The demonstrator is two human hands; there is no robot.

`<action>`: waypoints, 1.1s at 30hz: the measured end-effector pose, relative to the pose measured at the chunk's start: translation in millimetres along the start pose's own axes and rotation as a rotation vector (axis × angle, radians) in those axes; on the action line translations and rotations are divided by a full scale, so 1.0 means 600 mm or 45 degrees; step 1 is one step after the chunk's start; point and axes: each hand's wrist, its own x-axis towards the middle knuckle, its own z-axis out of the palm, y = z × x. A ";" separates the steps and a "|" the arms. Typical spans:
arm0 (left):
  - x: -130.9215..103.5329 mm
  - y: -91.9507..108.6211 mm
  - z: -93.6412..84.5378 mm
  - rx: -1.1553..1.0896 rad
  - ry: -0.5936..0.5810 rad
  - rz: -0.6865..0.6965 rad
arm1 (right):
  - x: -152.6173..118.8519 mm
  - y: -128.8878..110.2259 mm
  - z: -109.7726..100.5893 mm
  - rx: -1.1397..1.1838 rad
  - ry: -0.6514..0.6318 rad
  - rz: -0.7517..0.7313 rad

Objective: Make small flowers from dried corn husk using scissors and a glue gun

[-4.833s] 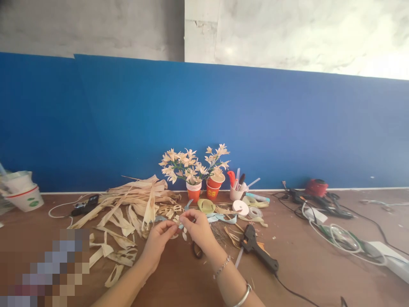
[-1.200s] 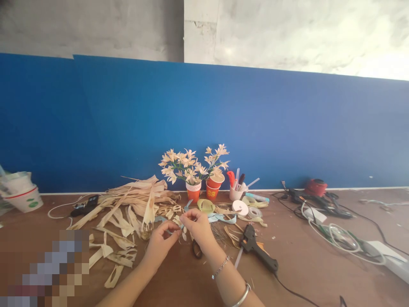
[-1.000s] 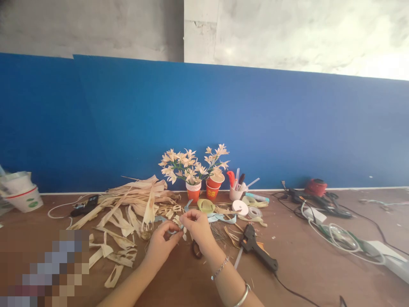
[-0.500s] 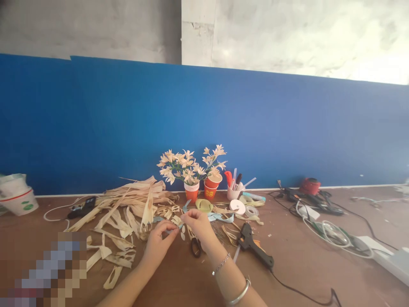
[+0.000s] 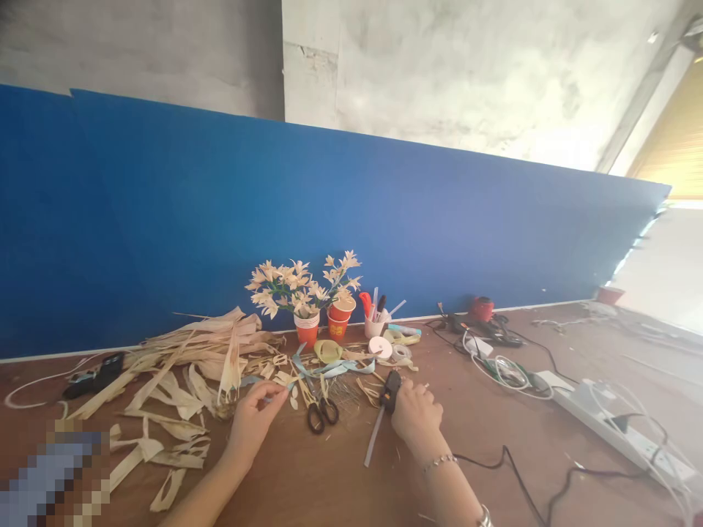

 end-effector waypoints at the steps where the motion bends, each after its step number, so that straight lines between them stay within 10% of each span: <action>1: 0.000 -0.001 0.000 -0.003 -0.002 0.001 | -0.001 0.002 0.005 -0.001 -0.005 0.003; 10: 0.003 -0.007 0.000 -0.043 0.048 -0.009 | 0.013 0.016 -0.021 0.425 0.211 -0.038; 17: 0.005 -0.012 0.005 -0.056 0.081 -0.029 | -0.022 -0.102 -0.006 1.313 0.117 -0.702; 22: 0.004 -0.020 0.005 -0.014 0.106 -0.035 | -0.057 -0.163 -0.002 1.115 0.134 -0.908; 33: 0.002 -0.024 0.007 -0.024 0.127 -0.055 | -0.056 -0.166 0.036 0.955 0.224 -0.965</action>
